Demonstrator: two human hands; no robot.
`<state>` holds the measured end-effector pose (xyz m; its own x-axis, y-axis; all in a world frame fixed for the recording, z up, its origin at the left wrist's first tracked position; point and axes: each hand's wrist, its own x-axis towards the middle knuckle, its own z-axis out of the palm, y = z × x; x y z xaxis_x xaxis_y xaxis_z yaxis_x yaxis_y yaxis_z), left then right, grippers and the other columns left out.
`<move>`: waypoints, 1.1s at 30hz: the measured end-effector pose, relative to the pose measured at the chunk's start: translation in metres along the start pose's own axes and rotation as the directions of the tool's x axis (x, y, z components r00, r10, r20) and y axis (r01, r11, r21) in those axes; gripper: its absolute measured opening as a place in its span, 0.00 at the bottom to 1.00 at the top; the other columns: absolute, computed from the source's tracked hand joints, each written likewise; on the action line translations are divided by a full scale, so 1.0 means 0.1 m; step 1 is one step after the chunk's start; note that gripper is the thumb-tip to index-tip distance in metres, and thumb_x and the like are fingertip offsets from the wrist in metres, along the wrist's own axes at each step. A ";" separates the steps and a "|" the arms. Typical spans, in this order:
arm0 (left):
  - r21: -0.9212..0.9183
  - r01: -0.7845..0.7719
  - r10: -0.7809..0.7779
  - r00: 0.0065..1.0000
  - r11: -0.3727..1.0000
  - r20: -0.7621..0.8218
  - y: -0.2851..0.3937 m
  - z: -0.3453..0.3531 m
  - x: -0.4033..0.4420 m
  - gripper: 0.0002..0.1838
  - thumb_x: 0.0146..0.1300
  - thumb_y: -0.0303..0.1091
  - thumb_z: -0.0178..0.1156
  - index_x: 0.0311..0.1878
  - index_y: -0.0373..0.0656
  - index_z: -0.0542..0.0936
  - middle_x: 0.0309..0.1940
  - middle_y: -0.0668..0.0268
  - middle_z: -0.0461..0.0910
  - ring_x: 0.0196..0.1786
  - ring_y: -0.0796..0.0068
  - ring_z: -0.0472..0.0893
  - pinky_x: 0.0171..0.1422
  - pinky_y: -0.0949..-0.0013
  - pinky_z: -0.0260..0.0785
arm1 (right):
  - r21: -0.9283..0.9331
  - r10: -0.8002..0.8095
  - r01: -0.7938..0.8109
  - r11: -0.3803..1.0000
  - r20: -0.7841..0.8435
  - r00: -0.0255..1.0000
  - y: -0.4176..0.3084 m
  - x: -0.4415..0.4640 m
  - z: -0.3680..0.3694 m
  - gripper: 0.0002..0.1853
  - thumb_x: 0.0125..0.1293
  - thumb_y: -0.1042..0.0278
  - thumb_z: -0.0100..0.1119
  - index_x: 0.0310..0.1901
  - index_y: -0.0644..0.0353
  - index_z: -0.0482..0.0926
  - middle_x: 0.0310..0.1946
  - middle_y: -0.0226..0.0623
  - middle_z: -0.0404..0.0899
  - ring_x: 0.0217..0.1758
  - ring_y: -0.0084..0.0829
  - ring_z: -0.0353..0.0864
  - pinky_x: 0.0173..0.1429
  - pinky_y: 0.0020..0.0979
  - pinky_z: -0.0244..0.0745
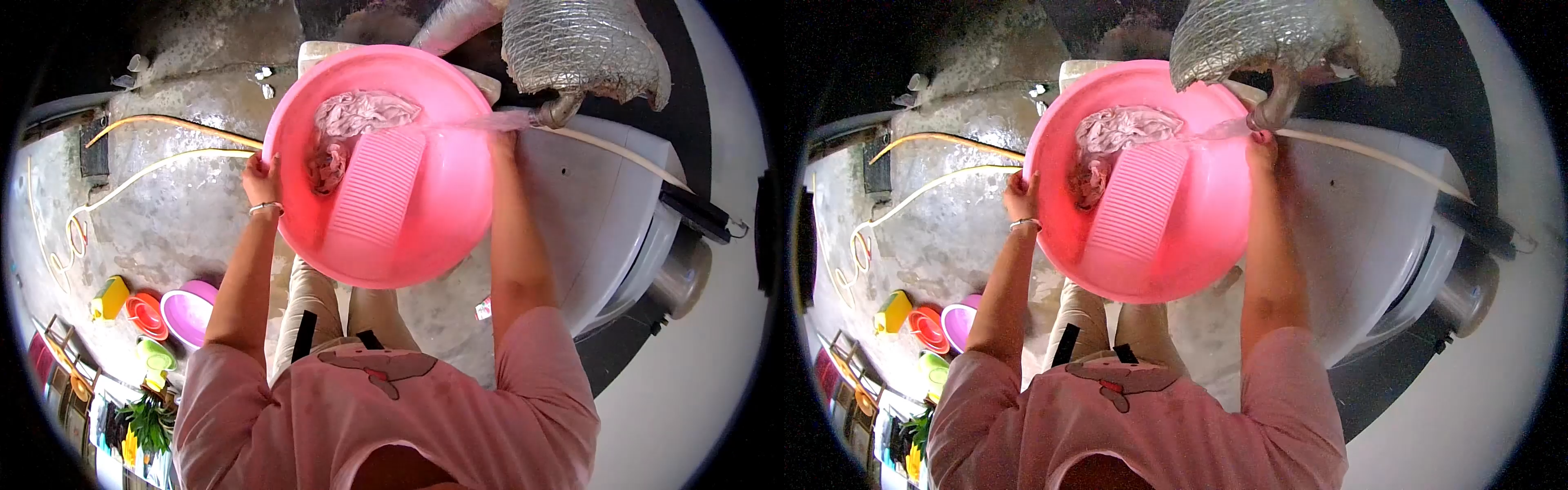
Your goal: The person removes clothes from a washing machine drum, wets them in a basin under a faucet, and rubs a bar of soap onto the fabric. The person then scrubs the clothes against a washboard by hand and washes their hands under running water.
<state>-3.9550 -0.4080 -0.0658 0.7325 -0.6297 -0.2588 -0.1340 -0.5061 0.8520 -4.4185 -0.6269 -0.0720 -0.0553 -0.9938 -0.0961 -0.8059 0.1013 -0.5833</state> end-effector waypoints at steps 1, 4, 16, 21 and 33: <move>0.027 0.002 -0.001 1.000 1.000 -0.006 0.00 0.01 0.00 0.18 0.50 0.40 0.67 0.37 0.34 0.78 0.19 0.63 0.76 0.23 0.75 0.72 0.31 0.69 0.67 | -0.100 -0.025 0.027 0.995 0.022 0.999 0.10 0.06 0.07 0.21 0.55 0.57 0.62 0.44 0.66 0.74 0.34 0.44 0.78 0.39 0.34 0.77 0.47 0.32 0.70; 0.082 0.028 -0.030 0.999 0.996 0.015 0.01 -0.01 0.00 0.19 0.50 0.41 0.67 0.38 0.34 0.78 0.20 0.62 0.76 0.23 0.73 0.73 0.32 0.68 0.68 | -0.147 0.008 -0.016 0.989 -0.051 0.999 0.00 0.09 0.03 0.25 0.55 0.58 0.61 0.49 0.66 0.71 0.41 0.47 0.76 0.46 0.37 0.76 0.52 0.35 0.68; 0.170 0.057 -0.072 0.994 0.984 0.084 0.09 -0.12 -0.01 0.22 0.50 0.42 0.66 0.43 0.35 0.79 0.23 0.62 0.78 0.26 0.71 0.77 0.35 0.68 0.70 | -0.315 -0.604 0.515 0.797 -0.441 0.664 -3.24 -0.63 -2.10 0.17 0.63 0.58 0.57 0.49 0.60 0.76 0.44 0.33 0.77 0.44 0.26 0.75 0.50 0.28 0.69; 0.138 0.034 -0.045 0.996 0.990 0.082 0.10 -0.13 -0.04 0.22 0.51 0.42 0.66 0.46 0.37 0.79 0.25 0.61 0.78 0.27 0.72 0.77 0.35 0.69 0.69 | -0.256 -0.434 0.351 0.901 -0.499 0.750 -3.60 -0.92 -2.01 0.14 0.59 0.64 0.61 0.46 0.60 0.78 0.33 0.31 0.81 0.37 0.23 0.77 0.47 0.26 0.70; 0.270 -0.569 0.447 0.800 0.777 0.400 0.80 0.38 -0.23 0.23 0.51 0.33 0.61 0.52 0.41 0.74 0.50 0.54 0.71 0.54 0.53 0.70 0.56 0.59 0.65 | 0.746 0.130 0.356 0.563 -0.505 0.853 -3.17 -1.34 -1.36 0.21 0.66 0.60 0.49 0.57 0.63 0.66 0.51 0.46 0.73 0.39 0.28 0.76 0.49 0.30 0.71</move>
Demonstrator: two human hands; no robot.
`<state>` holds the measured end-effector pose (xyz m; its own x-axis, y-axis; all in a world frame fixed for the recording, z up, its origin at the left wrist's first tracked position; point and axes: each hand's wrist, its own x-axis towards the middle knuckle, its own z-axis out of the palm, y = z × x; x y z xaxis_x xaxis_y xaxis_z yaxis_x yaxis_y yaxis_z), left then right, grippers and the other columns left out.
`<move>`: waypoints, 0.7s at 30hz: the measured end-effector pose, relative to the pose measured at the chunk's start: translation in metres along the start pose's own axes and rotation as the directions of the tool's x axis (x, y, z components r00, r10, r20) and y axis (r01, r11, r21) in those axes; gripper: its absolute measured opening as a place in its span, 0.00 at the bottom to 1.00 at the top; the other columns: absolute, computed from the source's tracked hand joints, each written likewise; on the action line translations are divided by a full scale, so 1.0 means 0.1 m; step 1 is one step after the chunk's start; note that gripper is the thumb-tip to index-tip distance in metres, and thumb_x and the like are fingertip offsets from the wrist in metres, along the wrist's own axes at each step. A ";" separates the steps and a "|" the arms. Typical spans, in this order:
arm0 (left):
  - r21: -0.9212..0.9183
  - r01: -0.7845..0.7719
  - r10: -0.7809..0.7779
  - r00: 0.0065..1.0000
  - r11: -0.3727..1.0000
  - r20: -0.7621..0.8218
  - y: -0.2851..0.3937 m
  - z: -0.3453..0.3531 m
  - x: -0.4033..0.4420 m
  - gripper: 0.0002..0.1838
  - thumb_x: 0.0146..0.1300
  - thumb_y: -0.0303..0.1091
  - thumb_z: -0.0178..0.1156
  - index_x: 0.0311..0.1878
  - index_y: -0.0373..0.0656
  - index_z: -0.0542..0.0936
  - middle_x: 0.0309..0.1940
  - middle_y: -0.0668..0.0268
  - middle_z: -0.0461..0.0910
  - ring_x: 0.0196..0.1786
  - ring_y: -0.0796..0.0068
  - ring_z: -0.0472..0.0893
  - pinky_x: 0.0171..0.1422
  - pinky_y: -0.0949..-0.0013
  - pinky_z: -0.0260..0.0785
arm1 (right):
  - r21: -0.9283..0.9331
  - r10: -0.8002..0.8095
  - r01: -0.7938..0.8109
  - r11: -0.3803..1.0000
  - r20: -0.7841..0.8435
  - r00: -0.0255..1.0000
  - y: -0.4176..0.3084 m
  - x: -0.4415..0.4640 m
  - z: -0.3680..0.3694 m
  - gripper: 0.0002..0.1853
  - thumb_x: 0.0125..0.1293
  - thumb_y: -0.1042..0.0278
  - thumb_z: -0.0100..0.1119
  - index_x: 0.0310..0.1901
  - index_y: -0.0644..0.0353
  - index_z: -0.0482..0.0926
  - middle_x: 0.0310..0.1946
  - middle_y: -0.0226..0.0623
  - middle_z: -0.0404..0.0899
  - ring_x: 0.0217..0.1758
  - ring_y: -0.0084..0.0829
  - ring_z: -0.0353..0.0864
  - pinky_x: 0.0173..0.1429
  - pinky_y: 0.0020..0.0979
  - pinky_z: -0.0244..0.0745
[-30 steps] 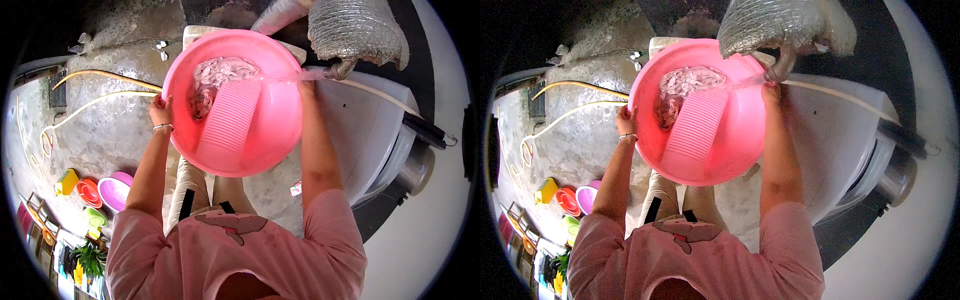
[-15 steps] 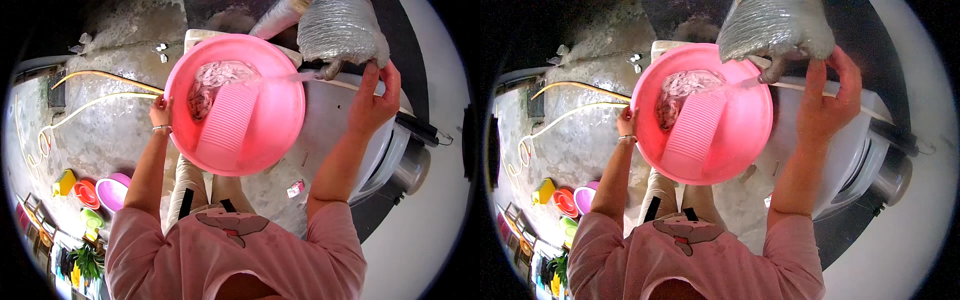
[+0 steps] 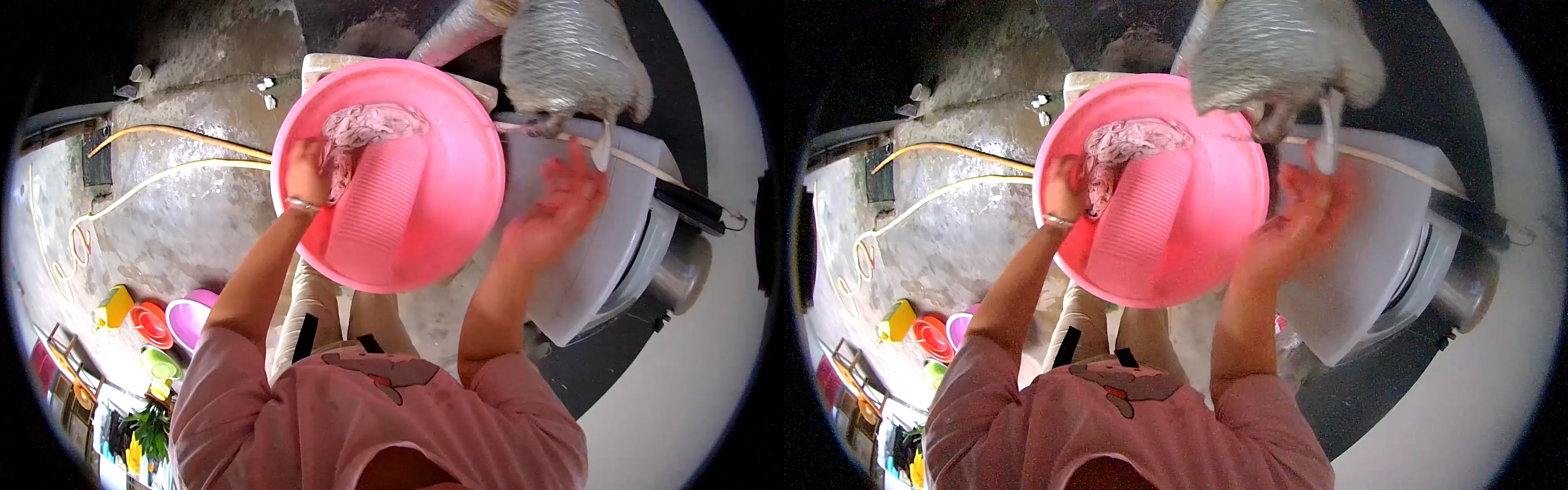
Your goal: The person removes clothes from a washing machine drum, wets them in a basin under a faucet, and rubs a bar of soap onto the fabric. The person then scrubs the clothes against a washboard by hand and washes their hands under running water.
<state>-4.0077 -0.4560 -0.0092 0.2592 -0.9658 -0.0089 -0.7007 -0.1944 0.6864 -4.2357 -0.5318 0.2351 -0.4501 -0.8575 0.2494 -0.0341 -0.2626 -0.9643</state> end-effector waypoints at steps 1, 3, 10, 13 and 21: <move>-0.029 0.018 -0.014 0.989 0.999 0.150 0.09 0.16 0.07 0.23 0.51 0.30 0.60 0.53 0.40 0.73 0.49 0.55 0.72 0.53 0.52 0.70 0.56 0.60 0.66 | 0.040 0.144 -0.141 0.989 -0.060 0.988 0.26 -0.05 -0.13 0.21 0.67 0.60 0.49 0.57 0.62 0.66 0.51 0.44 0.73 0.39 0.27 0.76 0.49 0.30 0.71; 0.041 -0.119 0.102 0.951 0.992 0.291 0.13 0.48 0.25 0.21 0.54 0.33 0.56 0.53 0.42 0.73 0.54 0.57 0.69 0.59 0.54 0.67 0.64 0.59 0.59 | -0.297 0.337 -0.313 0.902 0.032 0.941 0.90 -0.23 -0.37 0.23 0.65 0.55 0.49 0.57 0.59 0.66 0.51 0.38 0.75 0.39 0.26 0.75 0.45 0.26 0.68; 0.535 -0.266 0.118 0.948 0.802 0.294 -0.25 1.29 0.59 0.18 0.57 0.42 0.53 0.50 0.48 0.76 0.57 0.60 0.64 0.63 0.57 0.60 0.70 0.52 0.44 | -0.027 0.899 -0.909 0.415 0.166 0.406 2.23 -0.85 -0.68 0.29 0.64 0.46 0.50 0.61 0.54 0.64 0.58 0.40 0.68 0.50 0.36 0.74 0.58 0.36 0.67; 0.190 -0.042 0.001 0.977 0.981 0.213 0.40 0.98 0.42 0.18 0.51 0.39 0.60 0.46 0.47 0.77 0.56 0.59 0.65 0.62 0.54 0.60 0.67 0.51 0.49 | 0.168 0.951 -0.966 0.197 0.206 0.230 2.47 -0.83 -0.56 0.34 0.63 0.40 0.48 0.64 0.55 0.60 0.55 0.42 0.70 0.53 0.40 0.72 0.56 0.42 0.69; -0.492 -0.290 0.430 0.881 0.821 0.198 1.56 0.53 -0.58 0.14 0.41 0.31 0.64 0.34 0.44 0.73 0.42 0.57 0.75 0.53 0.51 0.70 0.58 0.56 0.62 | 0.272 0.509 -0.961 -0.051 0.835 0.209 2.59 -0.72 -0.61 0.30 0.63 0.40 0.46 0.53 0.59 0.71 0.47 0.45 0.74 0.47 0.34 0.77 0.44 0.29 0.77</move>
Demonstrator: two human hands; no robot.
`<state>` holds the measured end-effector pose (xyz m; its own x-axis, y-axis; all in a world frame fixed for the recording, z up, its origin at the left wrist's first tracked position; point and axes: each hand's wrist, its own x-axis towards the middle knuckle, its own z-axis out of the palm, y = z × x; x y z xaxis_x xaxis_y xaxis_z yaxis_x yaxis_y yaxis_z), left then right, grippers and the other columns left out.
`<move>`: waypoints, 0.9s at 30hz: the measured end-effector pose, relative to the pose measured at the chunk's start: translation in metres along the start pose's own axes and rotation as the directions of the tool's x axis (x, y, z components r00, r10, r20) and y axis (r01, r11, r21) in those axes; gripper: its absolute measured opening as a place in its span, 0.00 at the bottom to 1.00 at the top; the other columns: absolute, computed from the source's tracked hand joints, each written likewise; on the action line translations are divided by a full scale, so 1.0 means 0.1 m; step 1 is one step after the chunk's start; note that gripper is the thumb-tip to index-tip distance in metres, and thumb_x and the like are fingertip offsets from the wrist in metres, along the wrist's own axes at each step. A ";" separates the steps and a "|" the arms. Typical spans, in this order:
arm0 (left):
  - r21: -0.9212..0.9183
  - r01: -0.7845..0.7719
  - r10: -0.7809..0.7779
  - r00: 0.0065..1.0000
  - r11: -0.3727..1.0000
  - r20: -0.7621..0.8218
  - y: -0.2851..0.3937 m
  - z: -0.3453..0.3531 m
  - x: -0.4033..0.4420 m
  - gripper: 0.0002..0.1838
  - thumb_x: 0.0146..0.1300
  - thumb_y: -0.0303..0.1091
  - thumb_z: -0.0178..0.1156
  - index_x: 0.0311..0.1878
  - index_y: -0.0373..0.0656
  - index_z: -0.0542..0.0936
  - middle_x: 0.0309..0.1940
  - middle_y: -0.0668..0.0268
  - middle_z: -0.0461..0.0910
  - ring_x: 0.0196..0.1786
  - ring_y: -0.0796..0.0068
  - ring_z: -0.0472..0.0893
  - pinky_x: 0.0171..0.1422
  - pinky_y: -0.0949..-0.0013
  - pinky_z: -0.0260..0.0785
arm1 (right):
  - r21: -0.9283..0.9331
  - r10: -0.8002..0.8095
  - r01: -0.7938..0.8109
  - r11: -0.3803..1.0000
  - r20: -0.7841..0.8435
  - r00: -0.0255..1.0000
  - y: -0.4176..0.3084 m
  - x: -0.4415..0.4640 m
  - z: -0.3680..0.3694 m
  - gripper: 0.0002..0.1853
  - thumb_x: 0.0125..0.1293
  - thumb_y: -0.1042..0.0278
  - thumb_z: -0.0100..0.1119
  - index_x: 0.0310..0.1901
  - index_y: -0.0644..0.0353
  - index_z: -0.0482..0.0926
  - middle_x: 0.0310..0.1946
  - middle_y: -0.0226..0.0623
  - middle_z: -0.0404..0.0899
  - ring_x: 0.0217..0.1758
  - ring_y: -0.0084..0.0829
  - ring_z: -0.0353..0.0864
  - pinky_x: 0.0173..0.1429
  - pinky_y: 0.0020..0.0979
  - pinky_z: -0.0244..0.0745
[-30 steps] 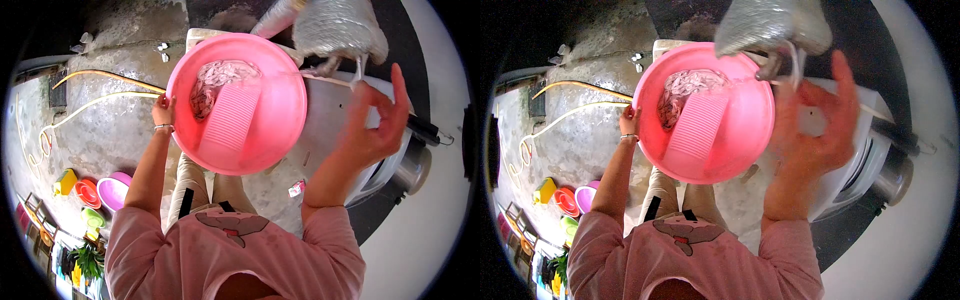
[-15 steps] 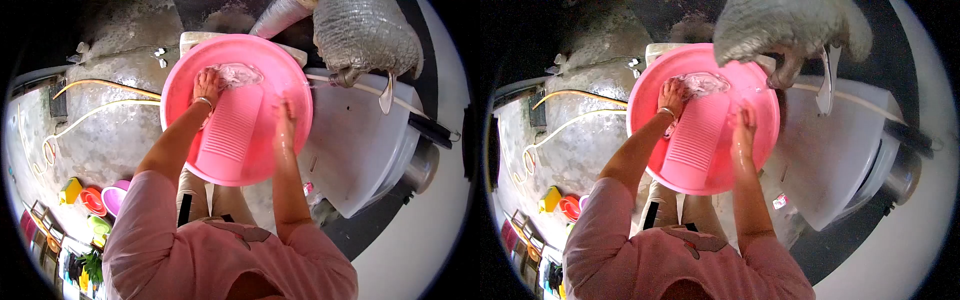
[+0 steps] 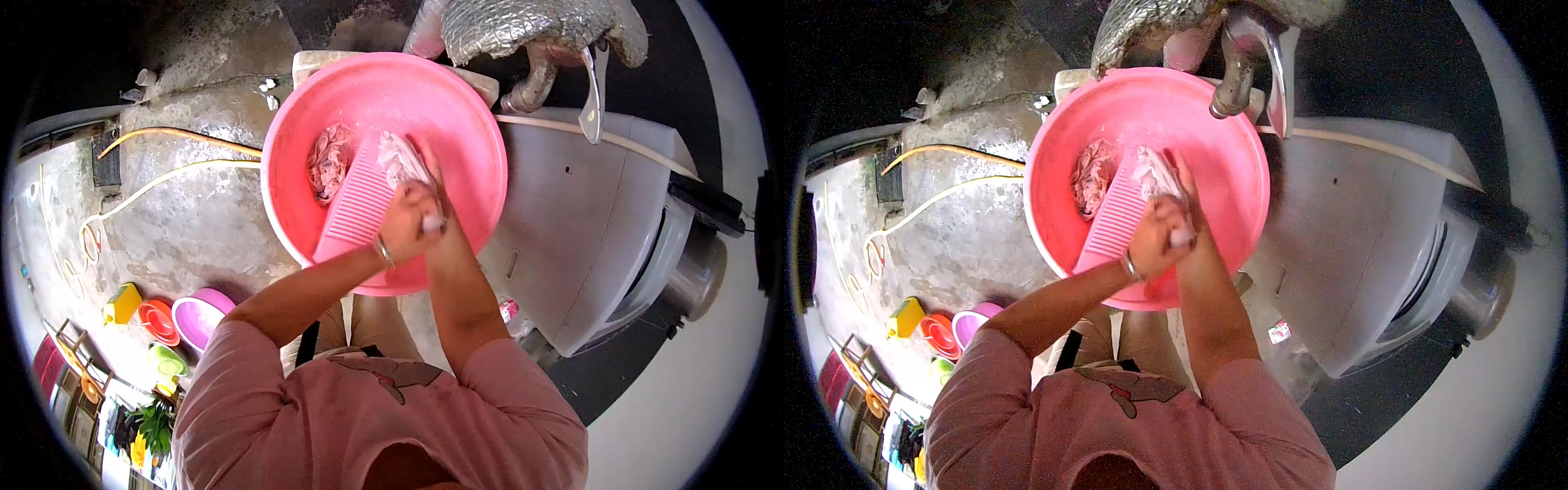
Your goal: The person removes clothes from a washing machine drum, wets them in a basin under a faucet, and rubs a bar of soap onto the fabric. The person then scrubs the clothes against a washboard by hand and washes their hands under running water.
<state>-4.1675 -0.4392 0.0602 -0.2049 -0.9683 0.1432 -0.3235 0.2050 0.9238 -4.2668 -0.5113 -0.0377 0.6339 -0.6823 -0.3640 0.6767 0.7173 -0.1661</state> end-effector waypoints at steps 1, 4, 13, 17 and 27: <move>0.036 0.167 -0.164 0.983 0.985 -0.076 -0.12 0.01 0.08 0.14 0.43 0.32 0.63 0.35 0.43 0.73 0.40 0.56 0.75 0.50 0.50 0.71 0.55 0.56 0.64 | -0.019 -0.130 0.136 0.991 0.186 0.974 0.19 0.05 -0.52 0.28 0.64 0.42 0.45 0.53 0.59 0.70 0.48 0.43 0.74 0.47 0.33 0.76 0.44 0.29 0.76; -0.053 0.611 -0.578 0.712 0.790 -0.400 -0.61 -0.09 0.59 0.19 0.46 0.35 0.59 0.43 0.40 0.72 0.36 0.50 0.74 0.39 0.48 0.75 0.43 0.55 0.68 | -0.042 -0.156 0.153 0.987 -0.445 0.882 0.35 -0.02 -0.16 0.22 0.68 0.51 0.41 0.54 0.58 0.70 0.51 0.39 0.73 0.51 0.34 0.73 0.54 0.35 0.72; 0.173 0.414 -0.376 0.901 0.894 -0.215 -0.44 0.22 0.25 0.18 0.53 0.46 0.60 0.38 0.39 0.77 0.36 0.49 0.78 0.34 0.50 0.79 0.38 0.56 0.71 | 0.375 -0.106 -0.027 0.926 0.327 0.939 0.41 -0.24 -0.64 0.23 0.68 0.47 0.38 0.52 0.56 0.72 0.46 0.35 0.76 0.47 0.33 0.76 0.52 0.38 0.74; 0.104 0.792 -0.731 0.598 0.602 -0.328 -0.92 -0.18 0.66 0.23 0.61 0.56 0.49 0.37 0.44 0.79 0.31 0.50 0.79 0.39 0.51 0.80 0.44 0.56 0.70 | -0.087 -0.125 0.092 0.992 -0.528 0.840 0.26 -0.15 0.22 0.22 0.69 0.48 0.38 0.52 0.56 0.71 0.46 0.34 0.76 0.48 0.31 0.76 0.51 0.35 0.75; 0.542 0.680 -0.672 0.694 0.494 -0.259 -2.09 -0.37 0.50 0.34 0.55 0.55 0.57 0.60 0.48 0.62 0.55 0.53 0.69 0.59 0.52 0.69 0.57 0.52 0.66 | -0.564 -0.389 -0.078 0.822 -0.657 0.646 -0.19 -0.35 -0.07 0.36 0.62 0.45 0.52 0.67 0.51 0.55 0.65 0.37 0.57 0.59 0.40 0.68 0.58 0.40 0.64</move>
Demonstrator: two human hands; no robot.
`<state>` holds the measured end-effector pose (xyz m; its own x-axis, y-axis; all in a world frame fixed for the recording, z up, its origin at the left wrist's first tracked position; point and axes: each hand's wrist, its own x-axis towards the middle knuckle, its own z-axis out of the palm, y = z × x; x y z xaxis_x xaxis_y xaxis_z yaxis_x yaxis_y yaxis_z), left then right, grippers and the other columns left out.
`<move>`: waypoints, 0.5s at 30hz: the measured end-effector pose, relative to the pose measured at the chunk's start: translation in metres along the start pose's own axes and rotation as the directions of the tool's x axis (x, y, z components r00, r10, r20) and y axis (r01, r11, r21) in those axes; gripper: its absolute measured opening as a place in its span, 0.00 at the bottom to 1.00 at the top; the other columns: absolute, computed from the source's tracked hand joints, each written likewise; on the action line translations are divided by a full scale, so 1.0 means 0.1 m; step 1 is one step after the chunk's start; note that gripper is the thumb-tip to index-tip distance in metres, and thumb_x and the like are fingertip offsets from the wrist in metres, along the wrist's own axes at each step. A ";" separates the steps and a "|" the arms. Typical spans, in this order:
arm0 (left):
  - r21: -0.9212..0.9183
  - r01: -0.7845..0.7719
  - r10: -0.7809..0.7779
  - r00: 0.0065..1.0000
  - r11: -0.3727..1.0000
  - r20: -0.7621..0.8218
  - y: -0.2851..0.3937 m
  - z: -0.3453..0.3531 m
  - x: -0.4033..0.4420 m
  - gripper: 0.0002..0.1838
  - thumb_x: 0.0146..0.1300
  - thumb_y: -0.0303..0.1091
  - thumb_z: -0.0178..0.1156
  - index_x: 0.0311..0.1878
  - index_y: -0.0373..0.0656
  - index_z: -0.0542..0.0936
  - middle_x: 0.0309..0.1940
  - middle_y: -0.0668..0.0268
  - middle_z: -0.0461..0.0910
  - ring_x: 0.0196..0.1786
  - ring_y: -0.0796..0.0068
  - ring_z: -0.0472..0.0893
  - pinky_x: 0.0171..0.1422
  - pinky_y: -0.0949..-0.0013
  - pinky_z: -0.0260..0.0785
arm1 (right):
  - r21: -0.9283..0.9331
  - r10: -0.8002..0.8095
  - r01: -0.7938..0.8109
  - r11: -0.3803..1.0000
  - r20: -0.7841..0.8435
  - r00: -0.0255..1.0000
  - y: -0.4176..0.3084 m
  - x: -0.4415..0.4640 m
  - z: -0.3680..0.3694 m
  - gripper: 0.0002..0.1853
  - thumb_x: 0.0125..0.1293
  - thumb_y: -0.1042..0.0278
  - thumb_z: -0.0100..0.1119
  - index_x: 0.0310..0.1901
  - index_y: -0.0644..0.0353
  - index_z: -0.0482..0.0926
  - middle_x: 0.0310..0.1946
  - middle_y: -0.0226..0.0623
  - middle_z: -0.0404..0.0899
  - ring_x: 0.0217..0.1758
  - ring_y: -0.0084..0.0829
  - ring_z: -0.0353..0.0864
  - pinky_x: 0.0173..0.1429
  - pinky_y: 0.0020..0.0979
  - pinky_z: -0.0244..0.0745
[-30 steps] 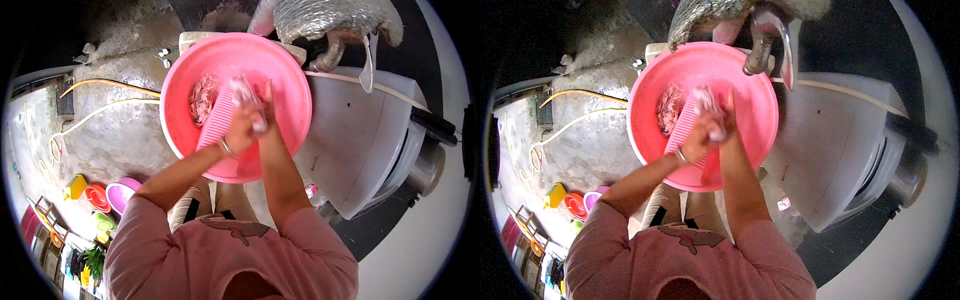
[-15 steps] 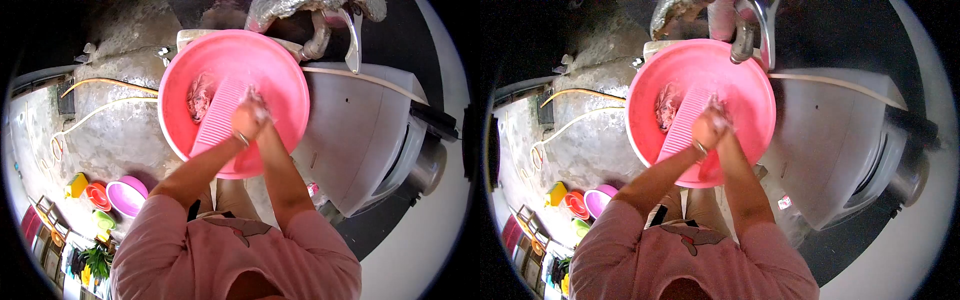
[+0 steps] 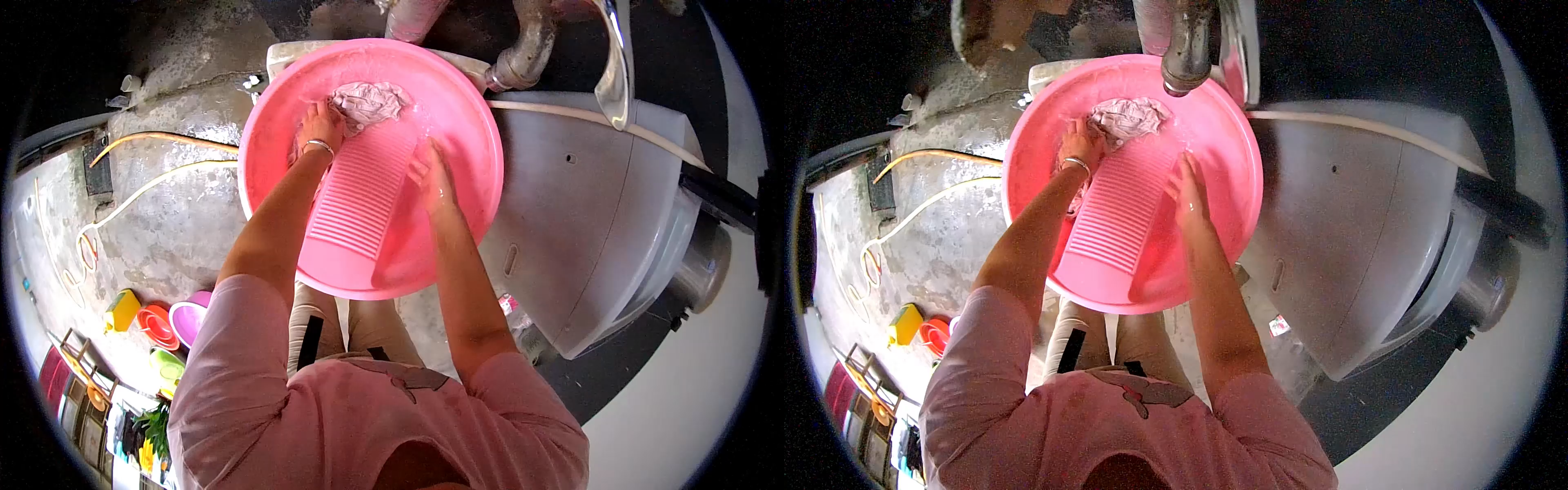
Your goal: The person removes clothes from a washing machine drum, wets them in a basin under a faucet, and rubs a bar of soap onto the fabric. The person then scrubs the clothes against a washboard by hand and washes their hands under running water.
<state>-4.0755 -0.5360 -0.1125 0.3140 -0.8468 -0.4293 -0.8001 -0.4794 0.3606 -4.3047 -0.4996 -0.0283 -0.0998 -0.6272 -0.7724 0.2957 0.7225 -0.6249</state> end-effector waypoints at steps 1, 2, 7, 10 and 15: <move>0.008 -0.018 0.018 0.999 1.000 0.034 0.00 0.05 0.03 0.34 0.54 0.55 0.57 0.61 0.49 0.61 0.55 0.54 0.69 0.58 0.53 0.69 0.57 0.52 0.66 | -0.013 0.011 -0.011 1.000 0.004 1.000 0.05 -0.01 0.00 0.35 0.62 0.45 0.52 0.66 0.52 0.55 0.65 0.37 0.57 0.58 0.39 0.68 0.58 0.40 0.65; 0.000 0.083 -0.083 0.989 0.997 0.123 0.04 0.02 0.08 0.31 0.52 0.54 0.60 0.55 0.50 0.67 0.55 0.56 0.69 0.57 0.53 0.69 0.56 0.54 0.66 | 0.028 0.015 -0.017 0.999 0.054 0.998 0.16 0.06 -0.03 0.35 0.62 0.46 0.52 0.66 0.52 0.55 0.65 0.38 0.57 0.58 0.40 0.68 0.56 0.40 0.66; -0.327 -0.367 0.288 0.920 0.871 -0.266 0.37 0.02 -0.25 0.26 0.41 0.40 0.70 0.47 0.51 0.75 0.46 0.57 0.71 0.51 0.55 0.71 0.55 0.54 0.65 | 0.368 0.096 -0.200 0.908 0.284 0.954 0.15 0.13 0.13 0.31 0.63 0.45 0.51 0.62 0.54 0.63 0.54 0.39 0.70 0.54 0.38 0.72 0.55 0.41 0.68; -0.590 -0.583 0.488 0.806 0.559 -0.334 0.84 -0.38 -1.29 0.25 0.36 0.27 0.71 0.42 0.45 0.73 0.52 0.54 0.70 0.55 0.53 0.70 0.61 0.55 0.60 | 0.479 0.069 -0.487 0.730 0.658 0.750 -0.08 0.18 0.23 0.30 0.62 0.41 0.50 0.56 0.57 0.70 0.48 0.39 0.75 0.50 0.33 0.75 0.52 0.40 0.70; -0.517 -0.630 0.553 0.770 0.579 -0.319 1.08 -0.53 -1.84 0.15 0.41 0.29 0.66 0.32 0.42 0.71 0.38 0.56 0.75 0.45 0.53 0.74 0.60 0.55 0.61 | 0.585 -0.169 -0.352 0.730 0.655 0.737 0.22 0.10 0.23 0.25 0.66 0.45 0.45 0.50 0.59 0.72 0.49 0.39 0.74 0.53 0.26 0.72 0.60 0.31 0.65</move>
<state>-4.1926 -0.4441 0.0494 -0.0375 -0.9905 0.1326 -0.3968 0.1365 0.9077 -4.2775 -0.4968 -0.0473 0.4985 -0.7745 -0.3894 0.8070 0.5787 -0.1180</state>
